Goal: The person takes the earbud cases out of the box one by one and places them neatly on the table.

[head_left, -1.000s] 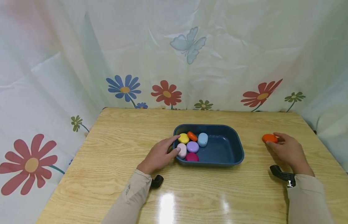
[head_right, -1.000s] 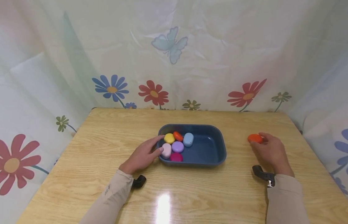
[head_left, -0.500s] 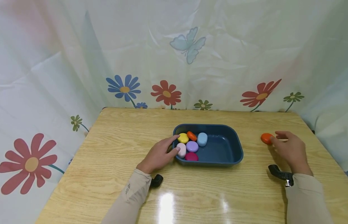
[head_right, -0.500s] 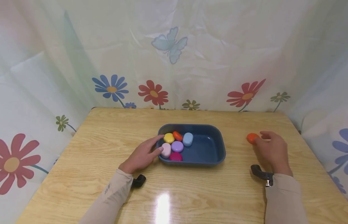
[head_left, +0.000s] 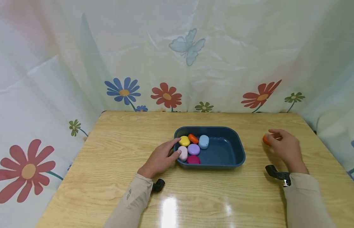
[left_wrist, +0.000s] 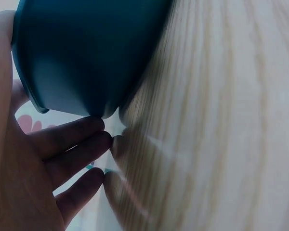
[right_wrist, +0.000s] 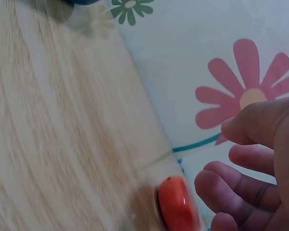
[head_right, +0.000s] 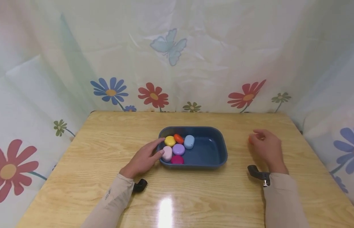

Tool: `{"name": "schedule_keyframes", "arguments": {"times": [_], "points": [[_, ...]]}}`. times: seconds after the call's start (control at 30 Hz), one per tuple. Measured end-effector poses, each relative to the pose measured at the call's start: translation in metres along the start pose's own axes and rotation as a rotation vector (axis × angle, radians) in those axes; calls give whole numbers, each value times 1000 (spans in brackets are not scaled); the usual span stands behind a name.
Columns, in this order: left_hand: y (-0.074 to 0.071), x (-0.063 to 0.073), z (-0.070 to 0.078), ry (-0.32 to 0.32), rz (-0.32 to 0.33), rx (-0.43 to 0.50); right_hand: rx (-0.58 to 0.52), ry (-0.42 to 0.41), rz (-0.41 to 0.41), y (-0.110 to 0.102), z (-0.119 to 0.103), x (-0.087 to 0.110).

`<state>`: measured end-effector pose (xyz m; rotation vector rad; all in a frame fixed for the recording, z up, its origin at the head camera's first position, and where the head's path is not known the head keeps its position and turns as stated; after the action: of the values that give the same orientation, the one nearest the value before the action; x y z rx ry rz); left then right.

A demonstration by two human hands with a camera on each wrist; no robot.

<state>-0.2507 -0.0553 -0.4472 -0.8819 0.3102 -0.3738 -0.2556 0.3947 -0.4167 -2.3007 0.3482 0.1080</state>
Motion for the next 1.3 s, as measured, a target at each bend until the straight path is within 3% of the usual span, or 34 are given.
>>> {"name": "schedule_keyframes", "arguments": {"times": [0.27,0.6,0.97,1.3], "points": [[0,2,-3,-13,12,-6,-11,-86,-55,17,-22,-1],[1,2,-1,-2,14,0,-242,-168,-193,26,-54,4],[-1,1,0,-15,7,20,-235,-195,-242,29,-89,-2],[-2,0,0,-1,14,12,-290,-230,-406,46,-115,-5]]}}
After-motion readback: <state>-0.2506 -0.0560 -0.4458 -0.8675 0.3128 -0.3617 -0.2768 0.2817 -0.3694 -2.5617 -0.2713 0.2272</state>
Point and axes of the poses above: each hand's wrist, its own x-axis away from the middle knuckle, its own y-axis out of the palm, z = x × y, the point moved 7 cm from there along -x, towards the middle knuckle, and after that the axes turned 5 degrees about -x, right-handed, at the moved point
